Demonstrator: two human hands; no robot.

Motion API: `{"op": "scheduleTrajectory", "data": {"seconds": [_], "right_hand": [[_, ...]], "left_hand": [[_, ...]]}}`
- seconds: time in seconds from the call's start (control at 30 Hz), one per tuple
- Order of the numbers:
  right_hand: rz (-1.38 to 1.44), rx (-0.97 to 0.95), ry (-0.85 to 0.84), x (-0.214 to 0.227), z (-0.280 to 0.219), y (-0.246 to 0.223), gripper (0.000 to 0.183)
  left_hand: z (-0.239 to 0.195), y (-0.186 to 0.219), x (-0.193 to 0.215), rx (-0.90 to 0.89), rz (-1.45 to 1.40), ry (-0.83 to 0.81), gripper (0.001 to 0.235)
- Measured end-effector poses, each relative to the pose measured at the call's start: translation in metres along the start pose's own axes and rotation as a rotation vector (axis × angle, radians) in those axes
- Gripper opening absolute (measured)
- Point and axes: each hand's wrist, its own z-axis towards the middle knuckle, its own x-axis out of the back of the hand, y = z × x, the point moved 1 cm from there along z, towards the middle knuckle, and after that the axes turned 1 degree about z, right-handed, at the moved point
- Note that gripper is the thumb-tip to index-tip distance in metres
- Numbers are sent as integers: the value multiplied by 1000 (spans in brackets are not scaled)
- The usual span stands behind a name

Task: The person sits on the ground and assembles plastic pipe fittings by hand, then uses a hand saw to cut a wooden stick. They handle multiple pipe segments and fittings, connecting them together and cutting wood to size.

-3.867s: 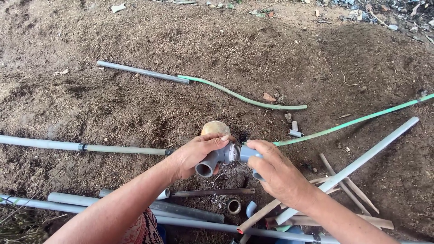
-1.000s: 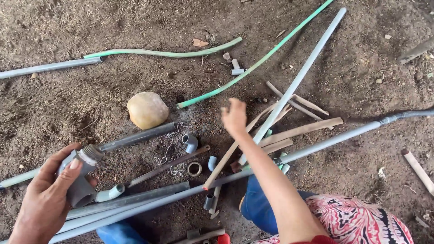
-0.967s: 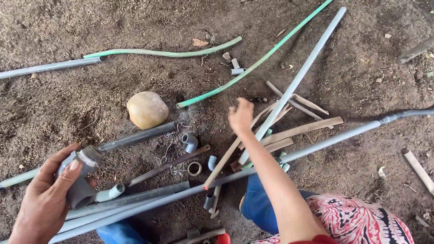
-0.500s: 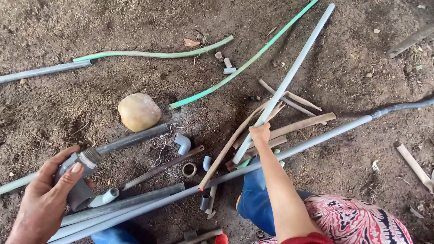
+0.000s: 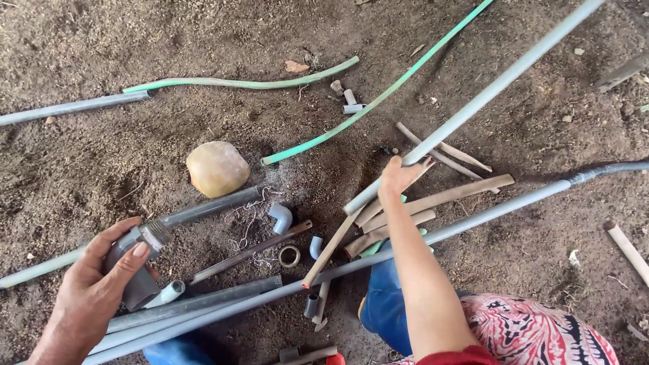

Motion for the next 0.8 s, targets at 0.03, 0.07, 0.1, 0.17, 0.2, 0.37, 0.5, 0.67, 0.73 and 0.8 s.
{"op": "scheduleTrajectory", "data": {"seconds": [0.03,0.07,0.1,0.17,0.2,0.37,0.5,0.67,0.73,0.8], "right_hand": [[-1,-1,-2,2,9,-7,73],[-47,-96,-113,3,16,-13,51],[-93,-191,-223,4,23,-19,40],[-245,-130,-203,15,32,-14,34],[-391,-63,-181,19,36,-14,27],[-973,176,-268,45,112,124,47],[-697,-277,-396,52,85,136,15],[-783,-235,-450,41,16,84,42],[-837,-254,-432,43,10,82,48],[-756,-243,-287,53,0,72,39]], "left_hand": [[2,-2,0,2,0,2,51],[3,-4,1,-10,10,-3,52],[4,-6,2,-22,20,-8,53],[2,-4,1,-16,17,-1,53],[0,-3,1,-16,11,7,53],[15,-21,6,-85,3,52,47],[8,-9,10,-73,66,3,44],[3,0,9,-79,1,-102,54],[5,-2,7,-127,7,-114,54],[6,0,5,-153,67,-124,52]]}}
